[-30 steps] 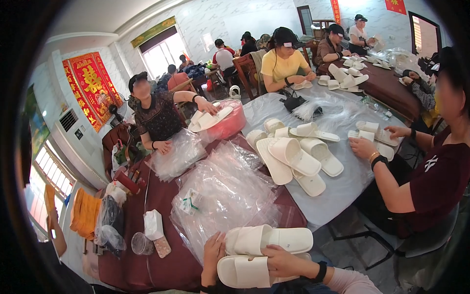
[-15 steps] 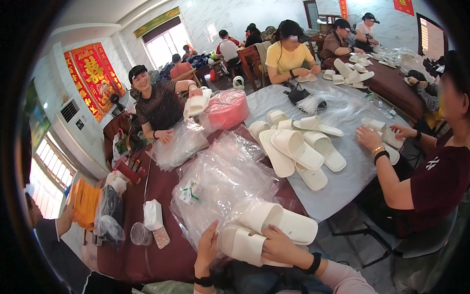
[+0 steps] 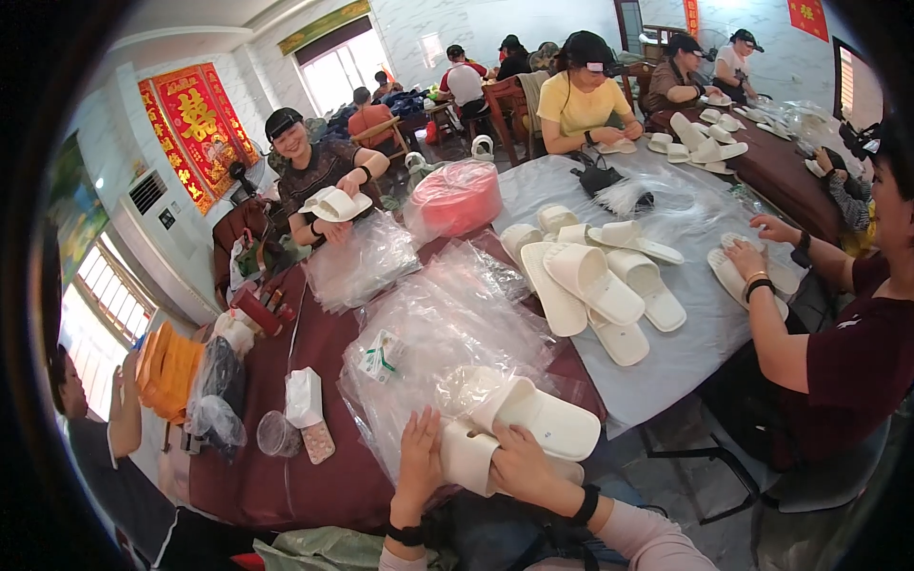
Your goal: Packing pairs of white slippers into plastic bags and larger green sacks.
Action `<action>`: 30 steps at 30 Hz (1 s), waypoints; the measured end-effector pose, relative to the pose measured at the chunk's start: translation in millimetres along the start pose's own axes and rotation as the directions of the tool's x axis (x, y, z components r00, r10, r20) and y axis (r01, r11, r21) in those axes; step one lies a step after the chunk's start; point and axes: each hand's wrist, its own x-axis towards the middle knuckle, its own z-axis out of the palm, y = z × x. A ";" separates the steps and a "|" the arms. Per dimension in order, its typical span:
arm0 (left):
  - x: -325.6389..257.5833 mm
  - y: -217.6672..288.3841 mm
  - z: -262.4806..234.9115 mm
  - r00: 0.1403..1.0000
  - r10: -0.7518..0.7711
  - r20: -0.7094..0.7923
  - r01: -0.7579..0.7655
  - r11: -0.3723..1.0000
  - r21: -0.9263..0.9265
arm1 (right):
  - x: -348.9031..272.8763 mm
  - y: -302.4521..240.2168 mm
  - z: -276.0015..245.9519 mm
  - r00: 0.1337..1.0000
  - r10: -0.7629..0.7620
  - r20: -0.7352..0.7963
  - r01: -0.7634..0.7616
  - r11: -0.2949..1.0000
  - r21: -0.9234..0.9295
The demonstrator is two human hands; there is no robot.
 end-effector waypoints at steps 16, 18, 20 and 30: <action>-6.7 50.6 11.1 0.982 0.138 0.132 -0.145 0.988 0.051 | 51.3 16.8 31.3 0.992 0.099 -0.076 -0.107 0.988 -0.112; -7.7 47.8 14.5 0.983 0.139 0.119 -0.141 0.990 0.013 | 53.4 30.2 48.5 0.993 0.056 -0.105 -0.068 0.992 -0.108; -5.5 42.4 13.4 0.962 0.211 0.173 -0.224 0.972 0.064 | 48.8 42.7 57.8 0.991 0.012 -0.130 -0.026 0.994 -0.107; 41.1 -98.6 17.3 0.820 -0.528 -0.222 0.547 0.837 0.030 | 36.8 74.9 30.1 0.931 -0.061 0.361 -0.162 0.815 0.557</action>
